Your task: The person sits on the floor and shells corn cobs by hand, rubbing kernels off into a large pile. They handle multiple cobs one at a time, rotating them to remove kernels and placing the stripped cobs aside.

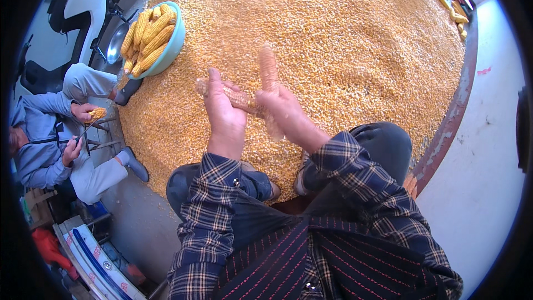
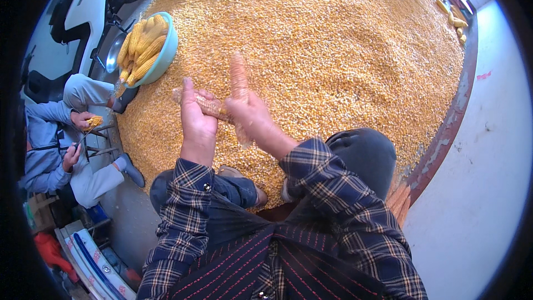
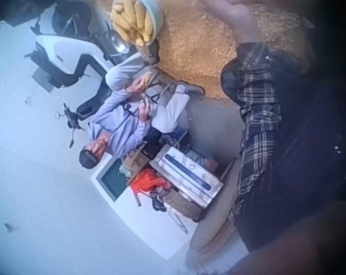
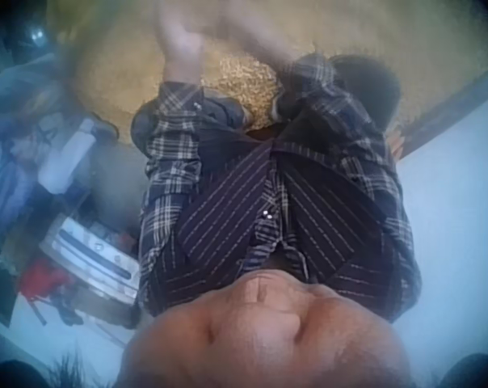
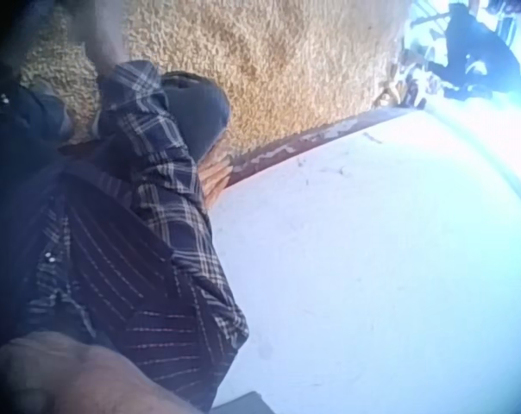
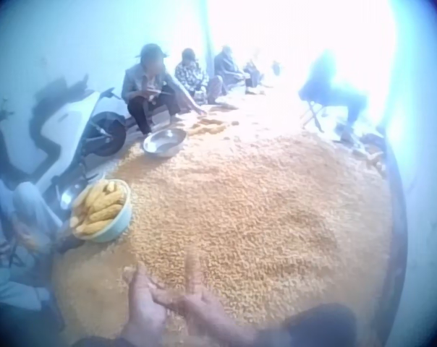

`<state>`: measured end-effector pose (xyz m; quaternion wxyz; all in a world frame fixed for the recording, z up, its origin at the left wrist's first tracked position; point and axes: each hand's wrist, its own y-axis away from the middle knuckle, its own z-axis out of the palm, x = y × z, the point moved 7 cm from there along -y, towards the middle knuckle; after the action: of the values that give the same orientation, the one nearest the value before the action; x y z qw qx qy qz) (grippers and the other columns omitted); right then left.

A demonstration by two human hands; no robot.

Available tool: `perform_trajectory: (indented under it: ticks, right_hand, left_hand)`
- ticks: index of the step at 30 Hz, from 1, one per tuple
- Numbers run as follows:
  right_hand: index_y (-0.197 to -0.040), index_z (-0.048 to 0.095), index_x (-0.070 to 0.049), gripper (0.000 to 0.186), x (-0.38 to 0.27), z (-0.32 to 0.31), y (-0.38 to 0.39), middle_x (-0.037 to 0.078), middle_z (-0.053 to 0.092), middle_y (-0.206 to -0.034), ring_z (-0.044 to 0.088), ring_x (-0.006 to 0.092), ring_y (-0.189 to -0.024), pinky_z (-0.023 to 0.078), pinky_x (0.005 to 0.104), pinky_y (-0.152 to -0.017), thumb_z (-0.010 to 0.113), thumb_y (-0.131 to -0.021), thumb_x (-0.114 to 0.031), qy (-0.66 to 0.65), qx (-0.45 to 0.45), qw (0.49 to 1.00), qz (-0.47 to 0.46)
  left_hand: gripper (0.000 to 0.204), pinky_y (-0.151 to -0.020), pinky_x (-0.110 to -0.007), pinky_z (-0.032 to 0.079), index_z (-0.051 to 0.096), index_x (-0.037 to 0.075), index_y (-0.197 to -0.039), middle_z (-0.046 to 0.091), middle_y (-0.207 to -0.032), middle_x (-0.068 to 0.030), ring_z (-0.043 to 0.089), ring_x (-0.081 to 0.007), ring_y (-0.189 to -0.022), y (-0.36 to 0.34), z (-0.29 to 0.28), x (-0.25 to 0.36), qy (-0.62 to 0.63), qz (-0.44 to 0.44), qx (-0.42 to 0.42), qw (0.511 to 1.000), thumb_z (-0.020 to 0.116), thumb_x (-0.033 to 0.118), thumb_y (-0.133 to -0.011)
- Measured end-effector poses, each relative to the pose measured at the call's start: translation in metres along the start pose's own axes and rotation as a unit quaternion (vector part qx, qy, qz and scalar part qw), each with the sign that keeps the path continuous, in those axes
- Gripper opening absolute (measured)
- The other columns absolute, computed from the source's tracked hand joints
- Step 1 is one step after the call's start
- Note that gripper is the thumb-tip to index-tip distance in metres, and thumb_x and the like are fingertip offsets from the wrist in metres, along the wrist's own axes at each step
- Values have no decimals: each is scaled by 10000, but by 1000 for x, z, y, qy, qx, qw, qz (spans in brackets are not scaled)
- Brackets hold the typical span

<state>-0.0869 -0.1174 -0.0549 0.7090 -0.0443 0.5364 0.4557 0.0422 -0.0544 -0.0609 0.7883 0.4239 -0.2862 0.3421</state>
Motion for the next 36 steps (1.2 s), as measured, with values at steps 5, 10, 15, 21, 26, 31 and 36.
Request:
perform_trajectory:
  ticks: [5, 10, 15, 21, 26, 31, 36]
  right_hand:
    - [-987, 514, 21, 292, 0, -1, -6, 104, 577, -812, 556, 169, -688, 451, 317, -605, 586, -825, -210, 106, 62, 990, -75]
    - [-998, 502, 24, 328, 2, -10, -15, 100, 579, -804, 560, 165, -686, 453, 346, -583, 587, -819, -236, 6, 41, 998, -36]
    - [-990, 505, 3, 343, -16, 7, 8, 85, 567, -762, 562, 202, -690, 455, 367, -600, 612, -791, -255, 306, 117, 906, -269]
    - [-980, 484, -28, 233, 4, -21, -24, 81, 574, -805, 595, 187, -753, 478, 314, -621, 549, -883, -229, -74, 77, 993, 39]
    - [-993, 504, 9, 286, -9, -3, -18, 90, 571, -804, 554, 152, -697, 465, 315, -586, 590, -846, -220, -21, 32, 990, -133]
    - [-968, 543, 14, 271, 4, -29, -29, 69, 581, -794, 543, 144, -703, 449, 313, -613, 581, -833, -218, 41, 60, 996, 41]
    - [-960, 555, 7, 286, -22, -23, -15, 75, 588, -812, 548, 143, -717, 450, 304, -607, 574, -847, -255, 75, 47, 995, -44]
  left_hand:
    - [254, -544, -308, 417, 470, 157, -778, 457, -627, 7, 471, -133, -579, 3, -4, -6, 19, -36, 10, 999, 624, 336, -871]
    - [242, -555, -326, 432, 480, 154, -771, 469, -638, 3, 481, -142, -588, -2, -4, -5, 42, -43, -27, 998, 626, 319, -871]
    - [236, -651, -320, 435, 490, 131, -856, 471, -733, 2, 478, -127, -682, 16, 13, -9, 50, -45, -33, 997, 629, 320, -873]
    - [222, -667, -330, 477, 506, 136, -791, 515, -684, 2, 510, -135, -647, 18, 13, -12, 52, -65, -50, 995, 675, 273, -837]
    - [158, -702, -333, 442, 533, 129, -824, 516, -723, 9, 516, -135, -711, 14, 19, -20, 37, -86, -107, 990, 653, 227, -854]
    - [139, -719, -334, 448, 559, 111, -807, 558, -723, -13, 544, -150, -719, 24, 23, -23, 35, -90, -161, 982, 629, 213, -870]
    - [145, -725, -354, 462, 546, 112, -845, 549, -739, -20, 544, -154, -733, 19, 22, -16, 33, -69, -191, 979, 626, 229, -876]
